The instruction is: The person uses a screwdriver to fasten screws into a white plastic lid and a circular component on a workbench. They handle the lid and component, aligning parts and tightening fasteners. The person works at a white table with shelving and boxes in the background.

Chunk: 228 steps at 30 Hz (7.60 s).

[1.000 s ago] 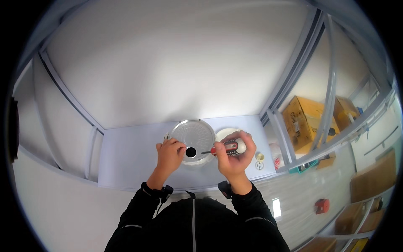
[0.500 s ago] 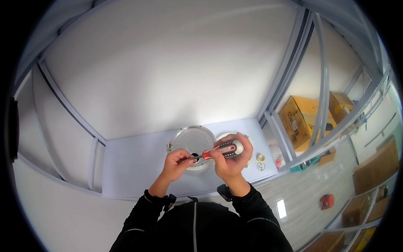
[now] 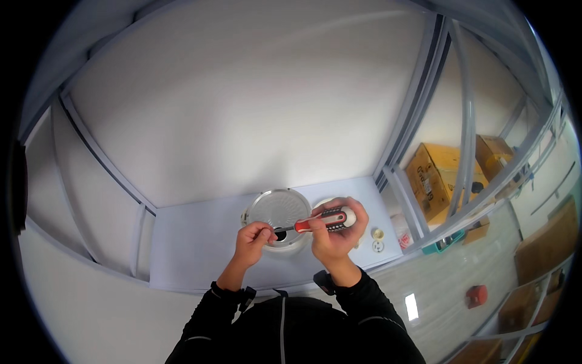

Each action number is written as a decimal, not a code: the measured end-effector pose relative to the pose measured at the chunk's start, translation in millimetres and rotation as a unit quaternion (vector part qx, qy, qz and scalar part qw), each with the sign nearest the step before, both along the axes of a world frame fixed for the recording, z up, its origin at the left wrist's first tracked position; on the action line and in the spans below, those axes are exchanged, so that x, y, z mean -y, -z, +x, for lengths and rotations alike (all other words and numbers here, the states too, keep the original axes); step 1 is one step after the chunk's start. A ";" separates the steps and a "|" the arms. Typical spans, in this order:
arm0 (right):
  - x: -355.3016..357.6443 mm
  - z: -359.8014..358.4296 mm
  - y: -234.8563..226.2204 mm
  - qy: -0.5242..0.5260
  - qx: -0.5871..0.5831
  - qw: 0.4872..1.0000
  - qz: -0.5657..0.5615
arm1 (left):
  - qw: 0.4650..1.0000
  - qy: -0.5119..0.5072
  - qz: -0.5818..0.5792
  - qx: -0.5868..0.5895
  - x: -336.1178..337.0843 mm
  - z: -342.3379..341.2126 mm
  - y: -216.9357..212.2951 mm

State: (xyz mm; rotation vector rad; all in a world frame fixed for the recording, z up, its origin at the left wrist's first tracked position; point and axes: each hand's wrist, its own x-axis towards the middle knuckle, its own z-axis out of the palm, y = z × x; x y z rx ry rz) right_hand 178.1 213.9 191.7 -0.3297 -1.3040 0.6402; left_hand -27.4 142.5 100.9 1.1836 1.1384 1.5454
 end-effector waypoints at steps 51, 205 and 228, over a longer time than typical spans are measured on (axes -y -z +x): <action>-52.8 83.3 -2.1 -0.317 0.063 0.936 -0.141 | 0.922 -0.233 0.179 -0.252 27.0 99.3 -25.8; -8.1 -6.8 1.2 -0.162 0.373 0.905 0.123 | 0.874 -0.296 0.033 -0.384 36.1 46.1 27.3; 51.6 -46.0 -24.2 0.045 0.478 0.876 0.047 | 0.905 -0.141 0.103 -0.389 40.5 -27.2 22.3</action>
